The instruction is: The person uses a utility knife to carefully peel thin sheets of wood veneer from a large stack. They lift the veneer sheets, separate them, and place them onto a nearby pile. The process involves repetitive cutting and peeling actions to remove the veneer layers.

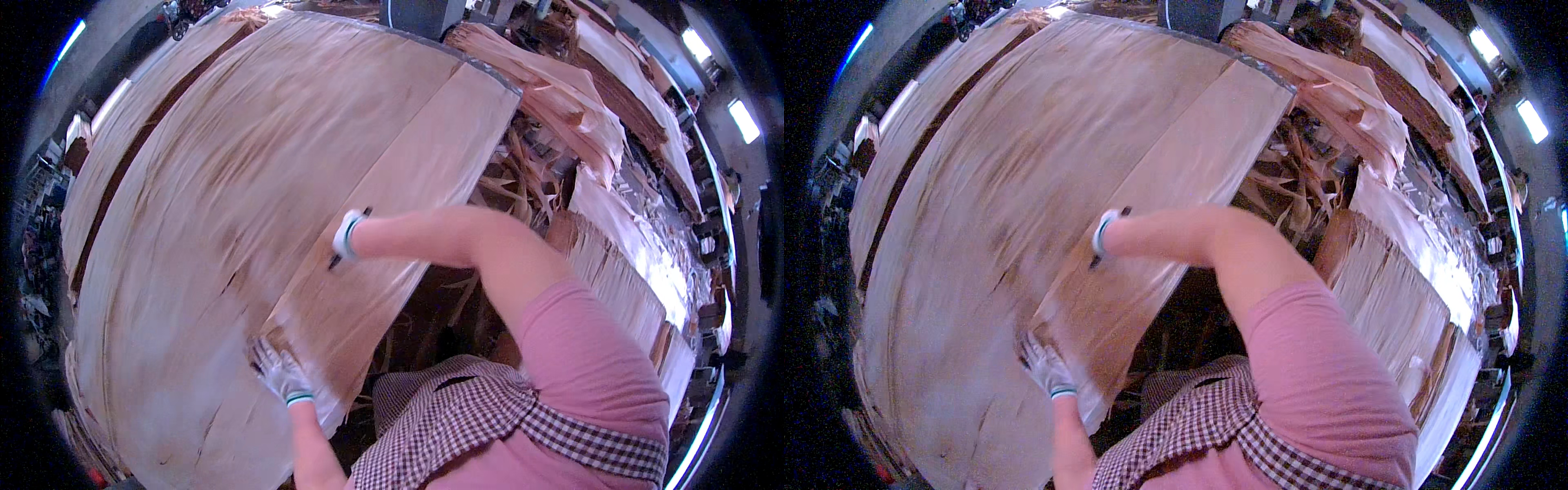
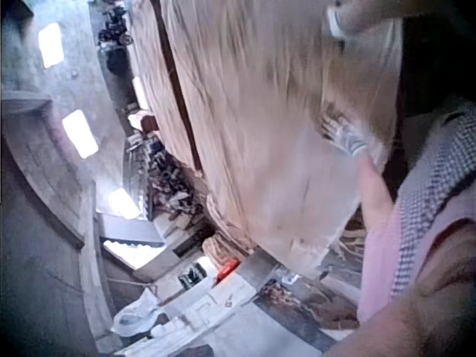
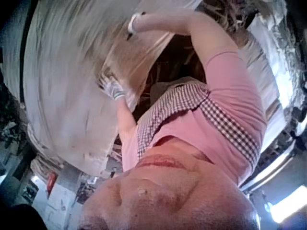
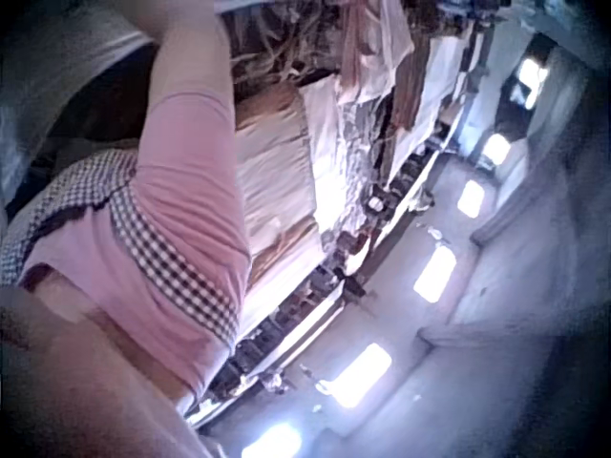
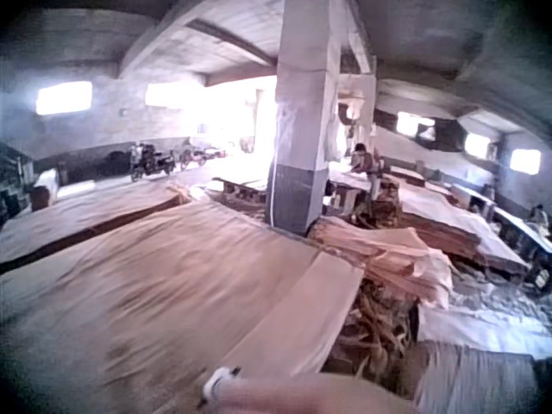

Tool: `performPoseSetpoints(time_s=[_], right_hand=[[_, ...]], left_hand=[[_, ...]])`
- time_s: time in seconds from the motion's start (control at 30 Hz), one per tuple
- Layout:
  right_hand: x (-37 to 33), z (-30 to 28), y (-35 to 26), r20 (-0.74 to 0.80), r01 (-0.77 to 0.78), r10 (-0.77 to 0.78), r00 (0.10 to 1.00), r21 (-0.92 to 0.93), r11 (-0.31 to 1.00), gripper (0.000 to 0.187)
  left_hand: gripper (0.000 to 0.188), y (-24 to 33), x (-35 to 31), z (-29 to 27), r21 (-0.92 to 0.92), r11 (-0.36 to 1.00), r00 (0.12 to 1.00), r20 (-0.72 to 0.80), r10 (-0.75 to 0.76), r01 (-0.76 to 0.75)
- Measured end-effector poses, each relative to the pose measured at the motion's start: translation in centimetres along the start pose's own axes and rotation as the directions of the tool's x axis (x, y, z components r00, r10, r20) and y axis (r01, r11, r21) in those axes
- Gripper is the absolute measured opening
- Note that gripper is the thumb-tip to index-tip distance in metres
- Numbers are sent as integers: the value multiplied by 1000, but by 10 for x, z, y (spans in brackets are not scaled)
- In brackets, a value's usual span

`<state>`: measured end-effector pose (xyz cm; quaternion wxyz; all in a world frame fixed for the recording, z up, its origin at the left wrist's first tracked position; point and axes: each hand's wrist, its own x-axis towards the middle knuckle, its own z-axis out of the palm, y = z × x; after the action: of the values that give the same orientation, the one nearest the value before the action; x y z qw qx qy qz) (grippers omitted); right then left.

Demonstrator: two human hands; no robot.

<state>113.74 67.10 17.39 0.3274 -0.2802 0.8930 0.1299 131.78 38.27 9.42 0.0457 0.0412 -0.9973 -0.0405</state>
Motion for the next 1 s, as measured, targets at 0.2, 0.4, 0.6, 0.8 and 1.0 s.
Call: performPoseSetpoints(time_s=[0.2, 0.4, 0.6, 0.8, 1.0], right_hand=[[-36, 20, 202, -28, -98, 95, 995, -131, 987, 27], [-35, 52, 278, 80, -133, 141, 987, -97, 986, 32], [-32, 46, 277, 47, -39, 38, 998, 14, 999, 31], [-31, 54, 405, 46, 145, -143, 989, -63, 987, 31], [-39, 77, 670, 168, -133, 158, 973, -150, 980, 31]], left_hand=[[56, 5, -4, 15, -15, 1000, 1000, 16, -18, 18], [43, 33, 39, 33, -697, 604, 824, -34, -566, 387], [49, 356, 159, 34, -505, 821, 925, -374, 70, -267], [70, 473, 199, 55, -87, 989, 991, 44, 125, -121], [69, 477, 197, 51, -60, 994, 994, 46, 95, -93]])
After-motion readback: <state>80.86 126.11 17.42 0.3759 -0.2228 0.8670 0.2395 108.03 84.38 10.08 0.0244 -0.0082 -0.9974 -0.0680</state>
